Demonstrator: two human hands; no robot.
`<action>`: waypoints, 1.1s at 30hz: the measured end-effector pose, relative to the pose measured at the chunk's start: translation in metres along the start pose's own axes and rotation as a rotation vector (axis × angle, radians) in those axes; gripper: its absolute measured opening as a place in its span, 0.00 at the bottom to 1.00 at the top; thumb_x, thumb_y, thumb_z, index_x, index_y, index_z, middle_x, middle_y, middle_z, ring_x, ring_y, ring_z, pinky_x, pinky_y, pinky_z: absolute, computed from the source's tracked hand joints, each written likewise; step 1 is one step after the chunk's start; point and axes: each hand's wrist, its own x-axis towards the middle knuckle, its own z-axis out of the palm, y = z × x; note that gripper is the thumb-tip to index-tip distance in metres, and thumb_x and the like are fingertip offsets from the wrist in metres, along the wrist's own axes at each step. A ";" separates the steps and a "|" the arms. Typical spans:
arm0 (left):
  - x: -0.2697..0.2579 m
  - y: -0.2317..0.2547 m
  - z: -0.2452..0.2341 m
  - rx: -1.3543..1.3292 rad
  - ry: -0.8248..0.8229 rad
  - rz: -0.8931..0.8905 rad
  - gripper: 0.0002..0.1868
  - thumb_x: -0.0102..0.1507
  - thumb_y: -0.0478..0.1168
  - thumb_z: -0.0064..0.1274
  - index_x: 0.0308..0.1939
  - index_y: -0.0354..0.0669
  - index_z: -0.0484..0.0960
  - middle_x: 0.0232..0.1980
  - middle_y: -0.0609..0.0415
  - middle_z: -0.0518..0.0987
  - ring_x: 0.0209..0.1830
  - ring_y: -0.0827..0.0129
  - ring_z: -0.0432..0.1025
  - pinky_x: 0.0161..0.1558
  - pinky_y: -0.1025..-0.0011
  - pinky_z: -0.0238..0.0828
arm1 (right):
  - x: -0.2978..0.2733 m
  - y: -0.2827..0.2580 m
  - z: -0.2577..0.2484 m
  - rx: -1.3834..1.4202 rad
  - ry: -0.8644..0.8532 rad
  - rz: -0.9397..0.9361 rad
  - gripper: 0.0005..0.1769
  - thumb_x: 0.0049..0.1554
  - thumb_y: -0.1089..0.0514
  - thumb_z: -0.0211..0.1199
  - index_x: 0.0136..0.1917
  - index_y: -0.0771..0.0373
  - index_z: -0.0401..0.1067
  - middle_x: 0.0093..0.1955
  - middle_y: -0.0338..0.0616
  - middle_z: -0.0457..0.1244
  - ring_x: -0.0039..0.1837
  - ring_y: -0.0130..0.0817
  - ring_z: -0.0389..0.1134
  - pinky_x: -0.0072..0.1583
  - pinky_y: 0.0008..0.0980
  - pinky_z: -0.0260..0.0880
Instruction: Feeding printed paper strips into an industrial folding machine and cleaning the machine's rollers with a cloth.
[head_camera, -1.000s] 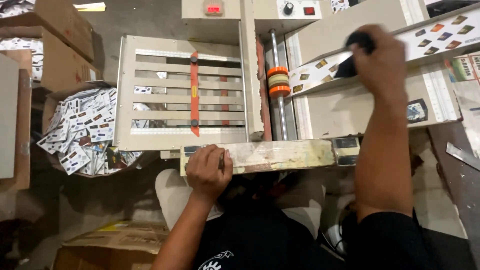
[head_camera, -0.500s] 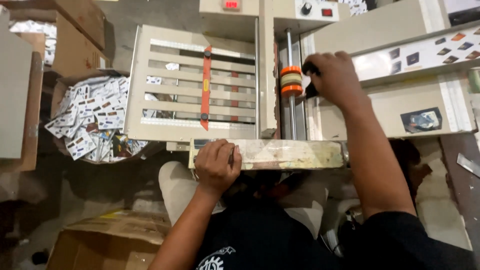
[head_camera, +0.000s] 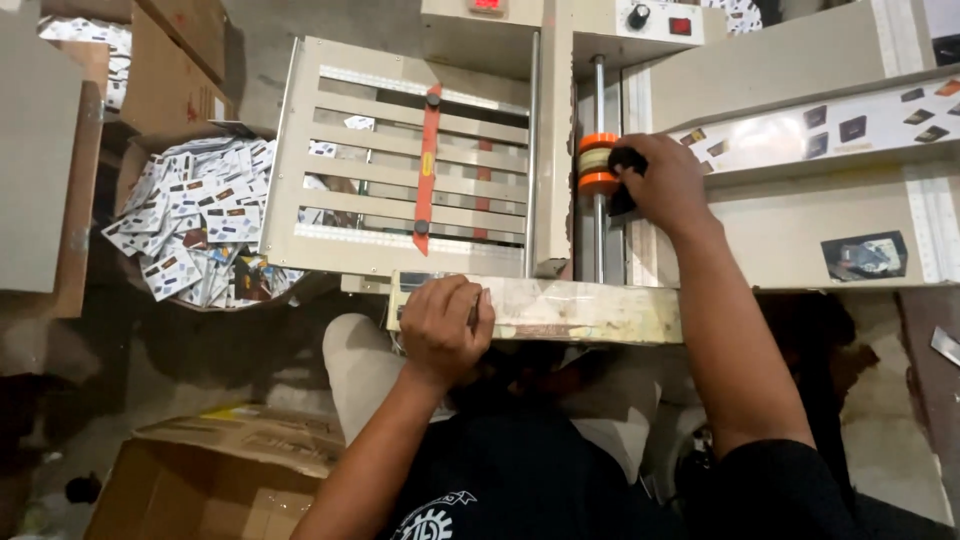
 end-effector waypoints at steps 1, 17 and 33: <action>-0.001 0.000 0.000 -0.004 0.002 -0.003 0.06 0.63 0.43 0.58 0.36 0.45 0.82 0.36 0.51 0.78 0.32 0.56 0.77 0.37 0.62 0.74 | -0.001 0.003 0.007 0.006 0.026 -0.029 0.23 0.55 0.52 0.70 0.64 0.35 0.76 0.53 0.42 0.69 0.54 0.54 0.73 0.56 0.53 0.74; 0.002 0.001 0.001 -0.001 0.007 -0.011 0.06 0.63 0.43 0.57 0.36 0.45 0.83 0.36 0.50 0.78 0.31 0.56 0.76 0.36 0.62 0.73 | -0.006 -0.018 -0.003 0.066 0.059 -0.018 0.20 0.57 0.55 0.71 0.62 0.39 0.77 0.51 0.40 0.70 0.55 0.53 0.73 0.57 0.54 0.73; 0.002 0.001 -0.001 -0.020 -0.015 -0.003 0.06 0.63 0.42 0.57 0.36 0.44 0.82 0.34 0.51 0.77 0.28 0.57 0.75 0.34 0.63 0.72 | -0.006 -0.020 -0.004 0.045 0.036 -0.008 0.19 0.61 0.54 0.68 0.65 0.44 0.76 0.55 0.46 0.70 0.55 0.56 0.73 0.55 0.55 0.73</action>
